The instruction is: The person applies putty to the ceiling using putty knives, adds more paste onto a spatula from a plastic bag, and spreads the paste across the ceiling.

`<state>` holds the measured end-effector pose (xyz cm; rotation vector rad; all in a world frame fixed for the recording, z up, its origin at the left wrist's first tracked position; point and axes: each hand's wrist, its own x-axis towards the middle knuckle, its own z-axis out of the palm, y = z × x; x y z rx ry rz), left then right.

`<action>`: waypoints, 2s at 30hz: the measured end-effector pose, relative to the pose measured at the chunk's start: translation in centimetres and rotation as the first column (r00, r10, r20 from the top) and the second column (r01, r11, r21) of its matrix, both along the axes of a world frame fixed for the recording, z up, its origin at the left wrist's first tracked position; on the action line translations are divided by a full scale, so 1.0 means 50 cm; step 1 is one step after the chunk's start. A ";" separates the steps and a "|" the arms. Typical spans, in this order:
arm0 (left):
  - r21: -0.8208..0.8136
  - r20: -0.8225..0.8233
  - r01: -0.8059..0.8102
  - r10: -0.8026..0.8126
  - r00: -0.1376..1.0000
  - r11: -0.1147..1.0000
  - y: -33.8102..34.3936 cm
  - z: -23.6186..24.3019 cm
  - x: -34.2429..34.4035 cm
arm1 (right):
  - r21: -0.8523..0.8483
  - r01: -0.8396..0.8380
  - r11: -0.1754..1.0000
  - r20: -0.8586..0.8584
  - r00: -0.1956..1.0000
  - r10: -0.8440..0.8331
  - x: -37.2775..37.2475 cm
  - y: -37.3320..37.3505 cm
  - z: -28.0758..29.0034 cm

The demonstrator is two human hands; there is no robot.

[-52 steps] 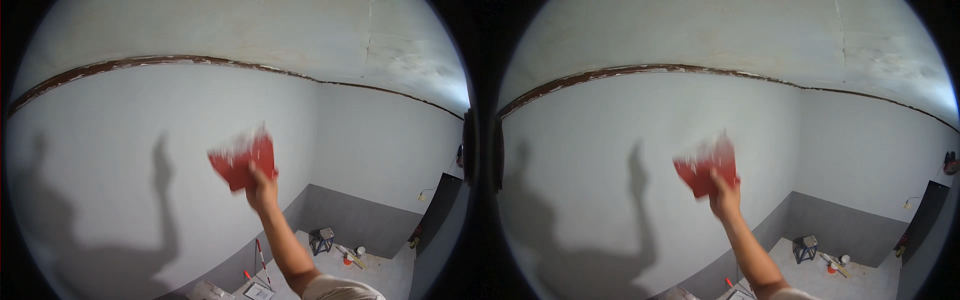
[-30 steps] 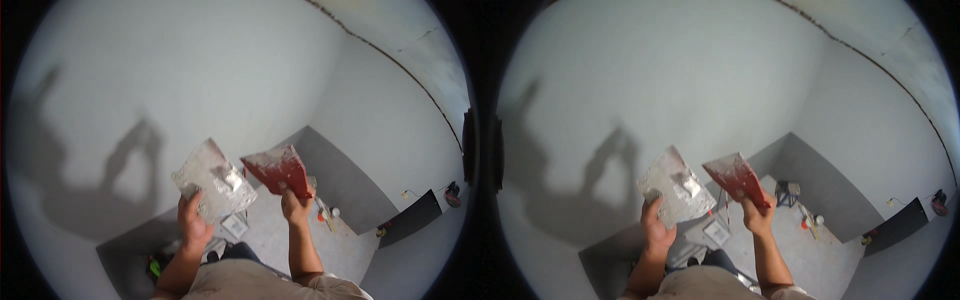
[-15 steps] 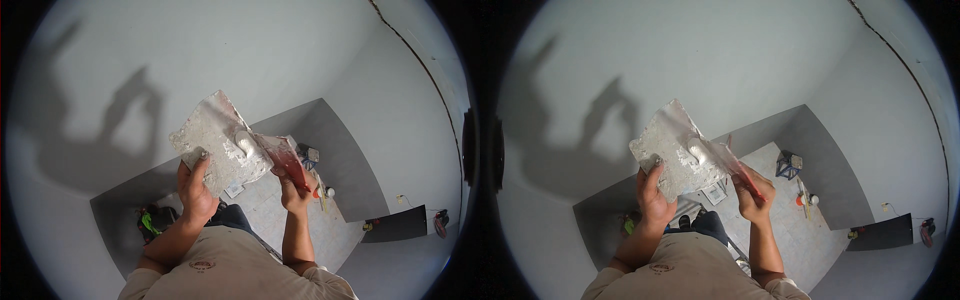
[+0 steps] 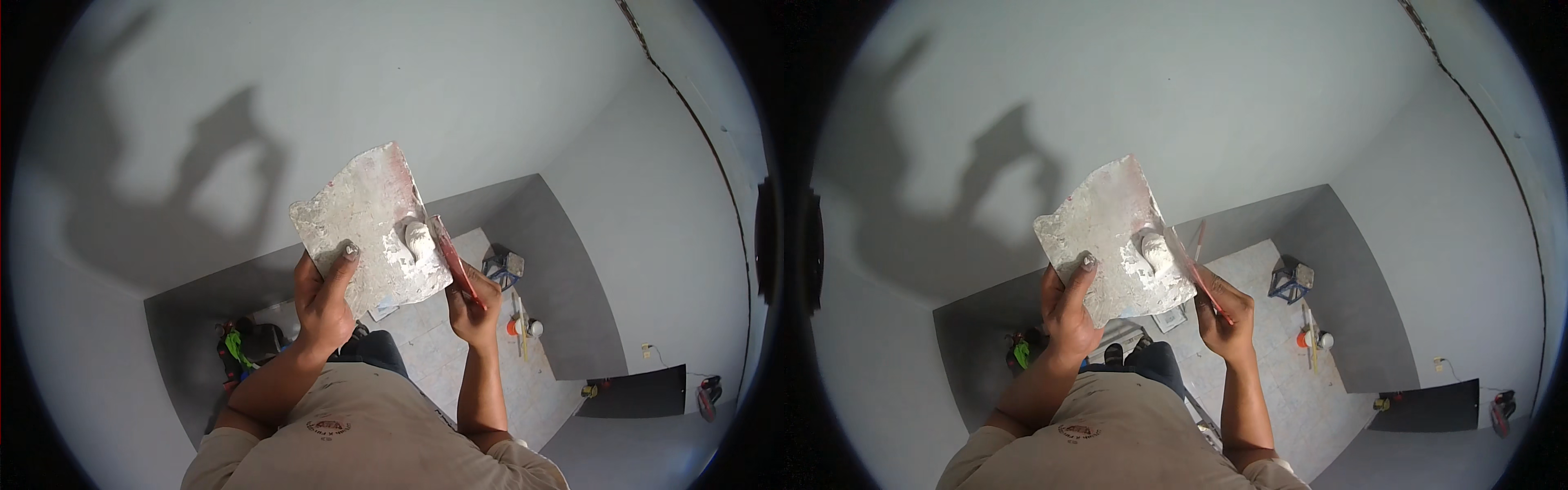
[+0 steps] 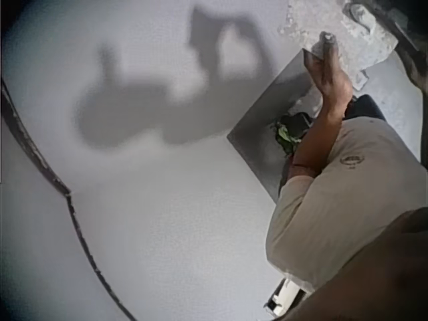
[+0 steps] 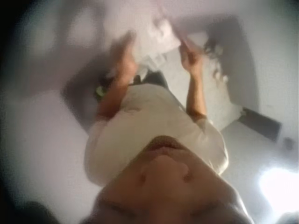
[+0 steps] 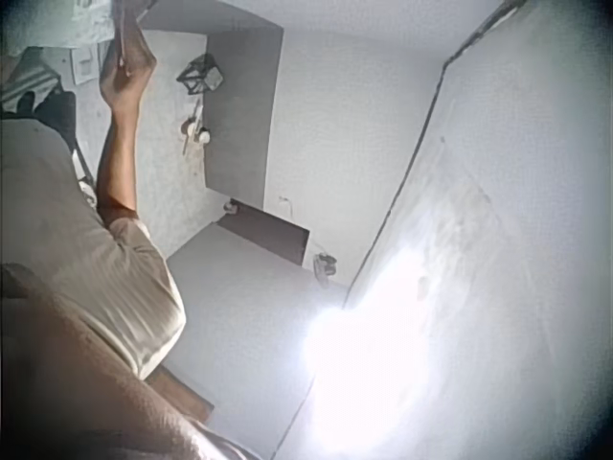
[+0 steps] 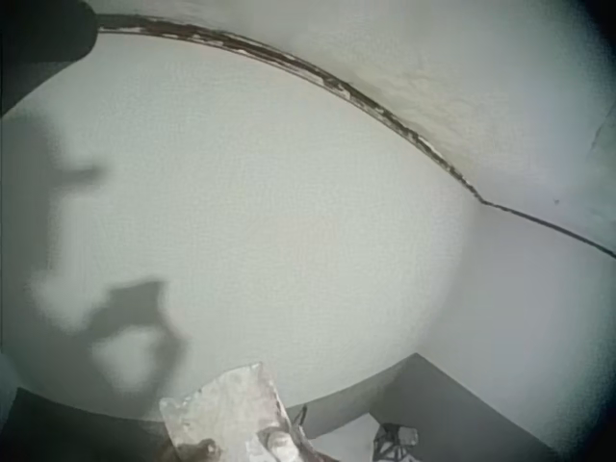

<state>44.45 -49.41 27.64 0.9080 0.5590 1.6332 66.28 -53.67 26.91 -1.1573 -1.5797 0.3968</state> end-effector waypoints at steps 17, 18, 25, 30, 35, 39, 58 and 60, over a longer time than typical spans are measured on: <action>0.006 0.057 -0.170 0.169 0.984 0.985 0.011 -0.021 -0.035 | 0.148 0.060 0.987 0.378 0.919 -0.112 0.010 0.000 0.136; 0.001 0.056 -0.167 0.166 0.985 0.986 0.011 -0.027 -0.034 | 0.143 0.063 0.988 0.377 0.919 -0.113 0.002 -0.016 0.156; 0.024 -0.046 -0.143 0.144 0.988 0.989 0.011 -0.004 -0.050 | 0.218 -0.024 0.976 0.683 0.717 -0.136 -0.041 -0.025 0.180; 0.063 -0.108 -0.128 0.135 0.985 0.990 -0.006 0.019 -0.052 | 0.191 -0.054 0.980 0.723 0.683 -0.103 -0.053 -0.020 0.185; 0.139 -0.193 -0.025 0.052 0.980 0.990 0.019 -0.006 -0.075 | 0.057 -0.100 0.993 0.765 0.644 0.021 -0.059 -0.006 0.190; 0.148 -0.218 -0.026 0.058 0.974 0.989 0.035 -0.028 -0.073 | -0.092 -0.119 0.989 0.719 0.679 0.149 -0.051 0.009 0.184; -0.049 -0.110 -0.231 0.225 0.968 0.972 0.078 -0.121 -0.103 | -0.217 -0.218 0.952 -0.552 0.832 0.064 0.059 0.044 0.023; -0.165 -0.142 -0.414 0.394 0.908 0.895 0.091 -0.215 -0.131 | -0.169 -0.231 0.958 -0.668 0.742 0.061 0.027 0.063 0.026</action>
